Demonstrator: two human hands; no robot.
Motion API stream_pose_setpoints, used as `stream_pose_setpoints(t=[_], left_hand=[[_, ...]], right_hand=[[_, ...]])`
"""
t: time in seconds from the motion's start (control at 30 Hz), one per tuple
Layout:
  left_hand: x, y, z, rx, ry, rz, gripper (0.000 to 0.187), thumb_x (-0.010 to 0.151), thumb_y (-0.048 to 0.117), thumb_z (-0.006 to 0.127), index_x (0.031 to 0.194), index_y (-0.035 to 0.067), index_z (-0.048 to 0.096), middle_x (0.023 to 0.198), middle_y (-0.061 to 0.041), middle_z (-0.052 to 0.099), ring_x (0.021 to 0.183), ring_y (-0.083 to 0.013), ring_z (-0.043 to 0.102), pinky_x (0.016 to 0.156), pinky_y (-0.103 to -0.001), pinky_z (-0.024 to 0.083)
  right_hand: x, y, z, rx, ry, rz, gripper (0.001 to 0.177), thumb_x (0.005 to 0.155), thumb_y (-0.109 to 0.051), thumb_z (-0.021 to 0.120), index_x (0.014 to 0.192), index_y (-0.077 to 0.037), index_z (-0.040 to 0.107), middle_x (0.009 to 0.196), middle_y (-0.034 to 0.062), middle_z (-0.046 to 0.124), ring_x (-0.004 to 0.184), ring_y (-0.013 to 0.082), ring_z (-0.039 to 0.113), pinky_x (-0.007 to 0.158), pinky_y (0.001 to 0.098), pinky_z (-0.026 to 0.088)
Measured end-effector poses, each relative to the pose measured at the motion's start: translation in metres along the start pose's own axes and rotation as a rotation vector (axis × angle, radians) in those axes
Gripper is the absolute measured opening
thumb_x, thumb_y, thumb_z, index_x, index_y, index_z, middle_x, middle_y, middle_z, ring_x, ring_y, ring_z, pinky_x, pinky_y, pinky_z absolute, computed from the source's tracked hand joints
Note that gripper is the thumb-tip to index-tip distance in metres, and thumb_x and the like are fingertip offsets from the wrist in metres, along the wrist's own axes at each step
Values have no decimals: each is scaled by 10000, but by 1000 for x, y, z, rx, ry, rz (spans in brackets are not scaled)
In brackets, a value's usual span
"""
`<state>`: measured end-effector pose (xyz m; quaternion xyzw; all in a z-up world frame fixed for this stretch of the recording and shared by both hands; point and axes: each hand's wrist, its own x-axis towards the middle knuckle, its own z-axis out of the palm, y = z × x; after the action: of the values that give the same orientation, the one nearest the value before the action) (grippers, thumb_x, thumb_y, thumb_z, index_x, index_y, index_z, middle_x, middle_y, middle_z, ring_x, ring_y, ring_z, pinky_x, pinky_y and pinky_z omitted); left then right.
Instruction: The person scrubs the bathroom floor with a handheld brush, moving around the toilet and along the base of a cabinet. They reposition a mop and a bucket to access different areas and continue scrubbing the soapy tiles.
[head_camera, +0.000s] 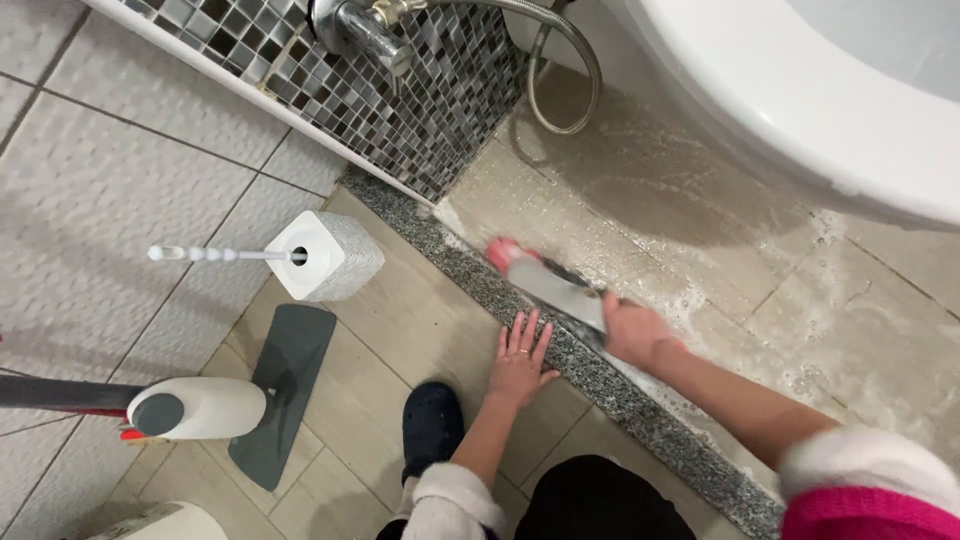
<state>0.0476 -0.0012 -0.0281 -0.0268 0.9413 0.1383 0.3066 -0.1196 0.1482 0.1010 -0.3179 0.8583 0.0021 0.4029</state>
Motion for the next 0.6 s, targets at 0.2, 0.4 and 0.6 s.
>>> stream_pose_setpoints(t=[0.2, 0.4, 0.6], left_hand=[[2, 4, -2, 61, -54, -34, 877, 1030, 594, 387, 1637, 183, -94, 1678, -160, -256, 1561, -369, -191, 1272, -566, 20], [2, 4, -18, 159, -122, -38, 851, 1022, 637, 327, 1643, 197, -54, 1694, -156, -168, 1572, -359, -129, 1271, -561, 2], [-28, -32, -88, 186, -318, 2, 700, 1028, 541, 408, 1629, 232, 226, 1721, -86, 110, 1595, -272, 65, 1256, -601, 46]], right_hand=[[68, -49, -12, -81, 155, -61, 354, 901, -127, 516, 1236, -18, 475, 1035, 161, 713, 996, 344, 749, 839, 476, 608], [127, -57, 18, -19, 224, -41, 310, 912, -169, 562, 1186, -28, 528, 1031, 174, 699, 1037, 351, 727, 869, 486, 580], [33, -14, 18, 104, 68, 28, 331, 888, -183, 558, 1179, -32, 508, 1083, 202, 725, 1094, 412, 716, 924, 539, 567]])
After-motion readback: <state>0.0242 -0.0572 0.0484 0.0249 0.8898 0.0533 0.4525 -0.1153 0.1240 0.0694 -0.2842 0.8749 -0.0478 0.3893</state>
